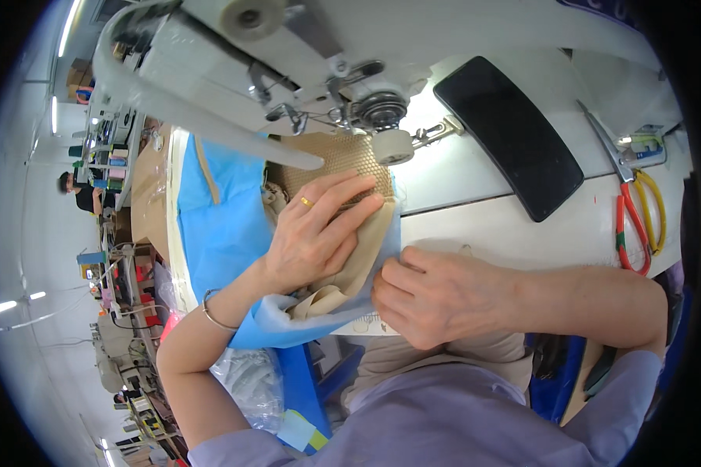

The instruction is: The person sews a beige fabric strip onto a blue and green bag using a sewing machine. They align the fabric, guide it through the machine, and trim excess thread with scissors. The person repeats this process for different sections of the bag.

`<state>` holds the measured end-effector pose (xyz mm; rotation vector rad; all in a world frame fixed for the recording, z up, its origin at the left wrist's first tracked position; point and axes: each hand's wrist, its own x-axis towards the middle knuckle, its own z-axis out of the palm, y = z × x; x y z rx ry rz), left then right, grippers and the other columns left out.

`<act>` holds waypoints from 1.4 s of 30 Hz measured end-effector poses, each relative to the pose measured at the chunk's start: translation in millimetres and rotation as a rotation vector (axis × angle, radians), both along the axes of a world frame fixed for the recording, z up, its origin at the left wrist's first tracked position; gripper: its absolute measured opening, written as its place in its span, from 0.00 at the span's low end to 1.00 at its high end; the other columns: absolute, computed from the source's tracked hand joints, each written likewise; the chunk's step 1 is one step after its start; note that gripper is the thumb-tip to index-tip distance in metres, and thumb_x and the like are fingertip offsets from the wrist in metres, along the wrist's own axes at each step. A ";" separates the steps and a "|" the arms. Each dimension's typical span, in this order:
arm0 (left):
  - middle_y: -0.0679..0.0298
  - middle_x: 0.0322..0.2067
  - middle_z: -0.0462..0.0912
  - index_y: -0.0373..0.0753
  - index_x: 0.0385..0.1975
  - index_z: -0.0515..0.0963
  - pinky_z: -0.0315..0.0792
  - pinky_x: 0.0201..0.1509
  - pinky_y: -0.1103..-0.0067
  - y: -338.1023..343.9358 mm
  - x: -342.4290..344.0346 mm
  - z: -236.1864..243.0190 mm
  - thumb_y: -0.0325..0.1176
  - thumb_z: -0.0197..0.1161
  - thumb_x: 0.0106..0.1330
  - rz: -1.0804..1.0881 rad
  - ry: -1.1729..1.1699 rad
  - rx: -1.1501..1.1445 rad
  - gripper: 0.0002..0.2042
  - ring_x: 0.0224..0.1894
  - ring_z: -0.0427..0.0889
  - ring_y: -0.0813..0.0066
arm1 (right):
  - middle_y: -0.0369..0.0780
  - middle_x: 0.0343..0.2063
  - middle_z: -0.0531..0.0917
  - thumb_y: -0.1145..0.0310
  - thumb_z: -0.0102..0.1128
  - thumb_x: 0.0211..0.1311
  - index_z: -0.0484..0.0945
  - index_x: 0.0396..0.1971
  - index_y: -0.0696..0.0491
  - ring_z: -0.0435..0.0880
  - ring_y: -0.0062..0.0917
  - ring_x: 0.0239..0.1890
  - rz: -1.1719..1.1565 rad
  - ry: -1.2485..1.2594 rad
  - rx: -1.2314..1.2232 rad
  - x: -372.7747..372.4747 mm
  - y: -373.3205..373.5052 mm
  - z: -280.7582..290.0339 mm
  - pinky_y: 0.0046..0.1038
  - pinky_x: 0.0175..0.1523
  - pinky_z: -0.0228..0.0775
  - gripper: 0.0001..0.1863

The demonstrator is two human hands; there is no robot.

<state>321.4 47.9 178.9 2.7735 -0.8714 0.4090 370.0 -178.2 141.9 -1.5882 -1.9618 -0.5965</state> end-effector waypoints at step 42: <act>0.60 0.48 0.79 0.40 0.52 0.80 0.76 0.54 0.66 29.9 36.2 -19.4 0.26 0.64 0.58 0.007 -0.097 -0.059 0.20 0.52 0.77 0.57 | 0.42 0.49 0.81 0.73 0.66 0.57 0.80 0.49 0.60 0.80 0.33 0.47 -0.433 0.219 -0.077 41.6 14.7 8.0 0.33 0.51 0.73 0.19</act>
